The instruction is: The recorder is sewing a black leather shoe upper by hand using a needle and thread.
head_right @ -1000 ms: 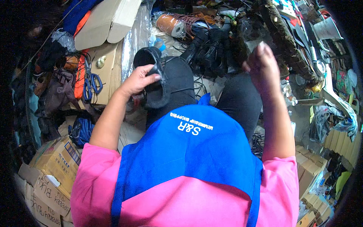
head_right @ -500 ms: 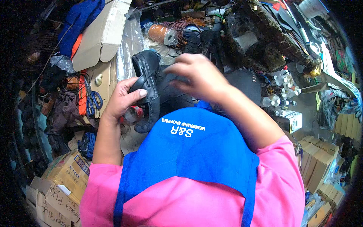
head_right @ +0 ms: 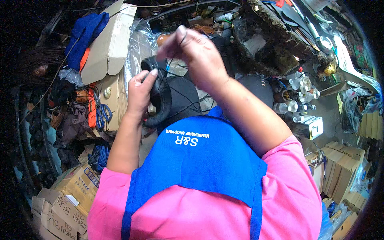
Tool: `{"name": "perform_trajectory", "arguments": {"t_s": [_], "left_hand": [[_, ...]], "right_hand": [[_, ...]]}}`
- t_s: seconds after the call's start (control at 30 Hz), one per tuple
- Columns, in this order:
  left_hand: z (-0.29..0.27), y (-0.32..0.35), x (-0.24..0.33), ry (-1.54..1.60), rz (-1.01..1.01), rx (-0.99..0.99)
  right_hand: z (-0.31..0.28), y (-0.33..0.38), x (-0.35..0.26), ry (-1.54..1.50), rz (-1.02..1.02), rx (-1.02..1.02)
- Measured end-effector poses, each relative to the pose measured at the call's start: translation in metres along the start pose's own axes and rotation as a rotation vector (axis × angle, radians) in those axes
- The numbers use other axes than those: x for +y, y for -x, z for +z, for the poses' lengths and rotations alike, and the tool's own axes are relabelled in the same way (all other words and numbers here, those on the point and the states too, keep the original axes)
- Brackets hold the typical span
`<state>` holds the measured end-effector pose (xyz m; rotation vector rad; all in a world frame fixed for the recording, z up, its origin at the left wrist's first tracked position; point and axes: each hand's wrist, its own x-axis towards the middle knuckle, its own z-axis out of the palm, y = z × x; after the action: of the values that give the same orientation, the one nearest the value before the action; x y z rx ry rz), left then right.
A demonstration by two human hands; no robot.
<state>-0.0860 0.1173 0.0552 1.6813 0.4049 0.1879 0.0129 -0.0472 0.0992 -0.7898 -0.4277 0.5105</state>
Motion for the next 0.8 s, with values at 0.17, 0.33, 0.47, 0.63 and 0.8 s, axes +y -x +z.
{"name": "perform_trajectory", "arguments": {"t_s": [0.17, 0.33, 0.47, 0.63, 0.8], "left_hand": [[-0.008, -0.065, -0.004, -0.367, 0.388, 0.279], [-0.007, -0.068, 0.001, -0.13, 0.409, 0.255], [-0.014, -0.04, 0.037, -0.003, 0.447, 0.117], [-0.011, -0.001, 0.075, -0.06, 0.535, 0.113], [-0.019, 0.017, 0.085, -0.15, 0.621, 0.169]], "right_hand": [[0.005, 0.042, -0.004, 0.958, -0.13, -0.384], [0.013, 0.073, -0.041, 1.237, -0.369, -0.757], [0.004, 0.075, -0.069, 1.024, -0.231, -0.749], [-0.012, 0.034, -0.05, 1.095, -0.25, -0.179], [0.007, 0.026, -0.047, 0.862, -0.014, -0.447]]}}
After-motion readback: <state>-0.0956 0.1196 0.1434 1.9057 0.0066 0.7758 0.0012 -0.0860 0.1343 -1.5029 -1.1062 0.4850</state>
